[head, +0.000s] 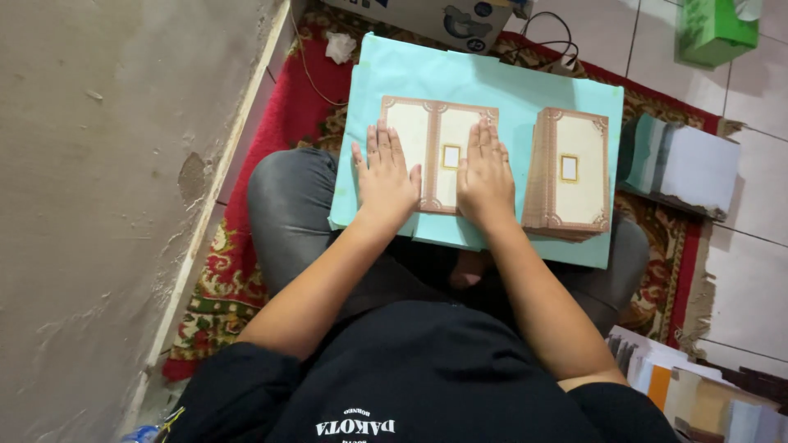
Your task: Inspecting and flattening stacks of printed cards on a board while sitting on the floor.
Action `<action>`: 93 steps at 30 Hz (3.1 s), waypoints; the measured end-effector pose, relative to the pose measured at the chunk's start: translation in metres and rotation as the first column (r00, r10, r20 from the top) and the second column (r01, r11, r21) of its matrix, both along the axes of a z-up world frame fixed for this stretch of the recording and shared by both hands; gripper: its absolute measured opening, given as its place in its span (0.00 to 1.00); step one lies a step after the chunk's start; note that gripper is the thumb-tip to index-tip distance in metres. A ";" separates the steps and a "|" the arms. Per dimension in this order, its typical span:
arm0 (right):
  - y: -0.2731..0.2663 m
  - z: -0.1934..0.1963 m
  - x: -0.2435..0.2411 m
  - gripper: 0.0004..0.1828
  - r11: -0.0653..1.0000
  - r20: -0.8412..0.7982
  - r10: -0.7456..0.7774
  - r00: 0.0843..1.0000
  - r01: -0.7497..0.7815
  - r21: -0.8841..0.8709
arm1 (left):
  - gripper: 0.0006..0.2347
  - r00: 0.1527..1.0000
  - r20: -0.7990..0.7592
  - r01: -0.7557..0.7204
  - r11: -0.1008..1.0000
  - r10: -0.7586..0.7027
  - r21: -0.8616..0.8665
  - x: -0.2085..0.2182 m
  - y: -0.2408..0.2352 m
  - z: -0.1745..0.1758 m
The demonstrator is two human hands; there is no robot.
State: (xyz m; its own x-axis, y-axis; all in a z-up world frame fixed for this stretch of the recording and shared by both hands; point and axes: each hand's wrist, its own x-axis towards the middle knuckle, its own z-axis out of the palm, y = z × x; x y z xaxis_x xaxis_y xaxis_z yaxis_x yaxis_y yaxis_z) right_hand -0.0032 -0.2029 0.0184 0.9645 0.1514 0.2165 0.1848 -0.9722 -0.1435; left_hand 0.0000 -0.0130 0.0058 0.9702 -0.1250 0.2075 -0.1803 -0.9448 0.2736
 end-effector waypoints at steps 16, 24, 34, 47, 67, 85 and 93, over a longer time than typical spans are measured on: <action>-0.007 -0.022 0.008 0.35 0.999 0.046 -0.023 0.999 0.024 -0.039 | 0.29 0.944 -0.012 0.330 0.943 -0.330 0.036 0.032 -0.031 0.005; -0.004 -0.016 0.008 0.37 0.998 0.065 -0.005 0.998 0.008 -0.054 | 0.29 0.945 0.097 0.318 0.947 -0.313 -0.038 -0.014 -0.001 0.005; 0.035 0.000 0.016 0.34 0.998 -0.131 0.064 0.989 -0.066 -0.011 | 0.27 0.951 0.136 0.287 0.956 -0.278 -0.056 -0.013 -0.006 0.007; 0.022 -0.016 -0.017 0.42 0.960 -0.111 0.271 0.956 -0.277 -0.046 | 0.29 0.972 0.104 0.220 0.972 -0.211 -0.084 -0.007 -0.005 0.003; -0.009 -0.028 0.004 0.34 0.994 0.048 -0.107 0.993 0.106 0.011 | 0.28 0.967 -0.220 0.127 0.992 -0.125 -0.005 0.050 -0.052 0.004; 0.017 -0.009 -0.018 0.34 0.992 0.056 -0.105 0.993 0.108 -0.066 | 0.25 0.955 0.209 0.219 0.976 -0.211 -0.018 -0.005 -0.002 0.007; 0.034 -0.029 0.023 0.37 0.986 0.022 0.163 0.986 -0.162 -0.026 | 0.27 0.931 0.295 0.228 0.974 -0.216 -0.004 0.004 -0.002 -0.009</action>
